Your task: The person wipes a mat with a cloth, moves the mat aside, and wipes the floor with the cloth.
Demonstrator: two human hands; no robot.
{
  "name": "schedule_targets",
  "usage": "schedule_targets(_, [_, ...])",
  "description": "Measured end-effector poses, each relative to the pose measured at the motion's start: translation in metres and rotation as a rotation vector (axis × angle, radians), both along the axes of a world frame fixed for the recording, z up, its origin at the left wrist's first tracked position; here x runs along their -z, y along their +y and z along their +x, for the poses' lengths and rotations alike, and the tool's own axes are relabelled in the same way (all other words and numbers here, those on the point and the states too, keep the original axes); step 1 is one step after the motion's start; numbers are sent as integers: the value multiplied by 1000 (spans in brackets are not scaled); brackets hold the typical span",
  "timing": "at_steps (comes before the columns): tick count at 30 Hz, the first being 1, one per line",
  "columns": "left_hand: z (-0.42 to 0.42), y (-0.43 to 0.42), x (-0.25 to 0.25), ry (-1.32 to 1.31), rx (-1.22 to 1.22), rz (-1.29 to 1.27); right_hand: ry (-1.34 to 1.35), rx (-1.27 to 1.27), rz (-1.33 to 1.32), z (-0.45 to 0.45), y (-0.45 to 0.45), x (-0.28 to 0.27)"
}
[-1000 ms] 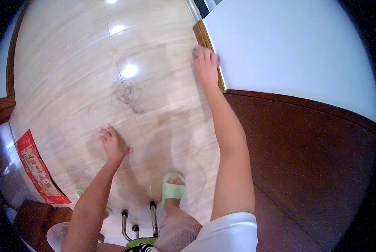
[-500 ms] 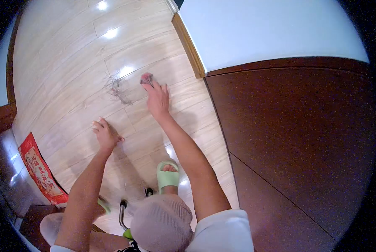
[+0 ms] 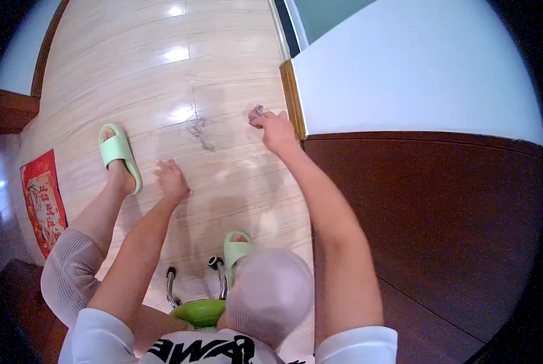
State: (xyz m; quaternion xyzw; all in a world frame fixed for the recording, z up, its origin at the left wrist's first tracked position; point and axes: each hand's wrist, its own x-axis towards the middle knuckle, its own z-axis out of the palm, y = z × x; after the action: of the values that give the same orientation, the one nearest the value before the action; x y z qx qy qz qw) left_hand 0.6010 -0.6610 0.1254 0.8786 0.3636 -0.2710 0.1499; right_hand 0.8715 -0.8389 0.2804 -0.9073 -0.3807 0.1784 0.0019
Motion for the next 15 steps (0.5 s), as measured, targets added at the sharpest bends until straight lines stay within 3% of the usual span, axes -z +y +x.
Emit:
schedule_targets(3, [1, -7, 9, -6, 3, -18, -51, -174, -247, 5, -3, -17])
schedule_targets(8, [4, 0, 12, 9, 9, -86, -259, -483, -373, 45, -6, 13])
schedule_targets(11, [11, -4, 2, -8, -31, -69, -557, -475, -264, 105, -1, 62])
schedule_targets(15, [2, -4, 30, -33, 28, -75, -658, -393, -308, 176, 38, 94])
